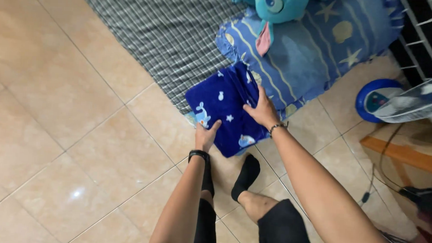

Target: Tidying and organizing personal belongings including clothes, a wallet, and a blanket, then connecting a fan.

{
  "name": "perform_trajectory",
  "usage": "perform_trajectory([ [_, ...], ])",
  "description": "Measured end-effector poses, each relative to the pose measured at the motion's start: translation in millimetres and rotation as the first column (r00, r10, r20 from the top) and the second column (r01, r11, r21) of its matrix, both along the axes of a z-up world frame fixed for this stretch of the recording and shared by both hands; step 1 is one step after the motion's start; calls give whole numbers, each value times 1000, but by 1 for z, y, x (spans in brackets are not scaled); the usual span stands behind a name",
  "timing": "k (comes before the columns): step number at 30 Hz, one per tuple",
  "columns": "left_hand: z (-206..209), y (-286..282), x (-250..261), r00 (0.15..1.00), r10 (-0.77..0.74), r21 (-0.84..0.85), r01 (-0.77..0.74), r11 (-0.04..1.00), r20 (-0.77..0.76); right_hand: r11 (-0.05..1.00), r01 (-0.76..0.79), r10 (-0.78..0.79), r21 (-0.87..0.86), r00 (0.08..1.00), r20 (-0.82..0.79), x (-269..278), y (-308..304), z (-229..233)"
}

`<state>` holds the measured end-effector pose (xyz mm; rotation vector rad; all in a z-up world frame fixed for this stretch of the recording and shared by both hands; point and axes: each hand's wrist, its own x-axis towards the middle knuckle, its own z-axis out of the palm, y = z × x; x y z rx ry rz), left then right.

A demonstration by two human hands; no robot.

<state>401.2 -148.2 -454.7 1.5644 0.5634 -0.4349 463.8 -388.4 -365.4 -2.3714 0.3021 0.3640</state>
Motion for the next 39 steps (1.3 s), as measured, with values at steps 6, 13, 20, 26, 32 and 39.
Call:
perform_trajectory([
  [6, -13, -16, 12, 923, -381, 596, 281, 752, 45, 877, -229, 197, -423, 973, -119, 14, 28, -28],
  [13, 5, -32, 32, 468, -763, 598, 790, 134, -447, 826, -445, 288, -346, 861, -420, -8, 25, -104],
  [20, -17, 7, 16, 658, -748, 683, 506, 527, 90, 837, -157, 40, -523, 973, -228, -64, 14, -68],
  [26, 75, 28, -29, 648, -761, 589, 632, 504, -44, 859, 152, -292, -490, 930, -224, -178, -25, 10],
  [32, 177, -4, -67, 584, -806, 500, 672, 546, 95, 763, 435, -535, -479, 841, -88, -293, -39, 115],
  [39, 292, -62, -108, 318, -913, 429, 809, 402, 256, 501, 756, -830, -420, 558, 15, -382, -4, 207],
])
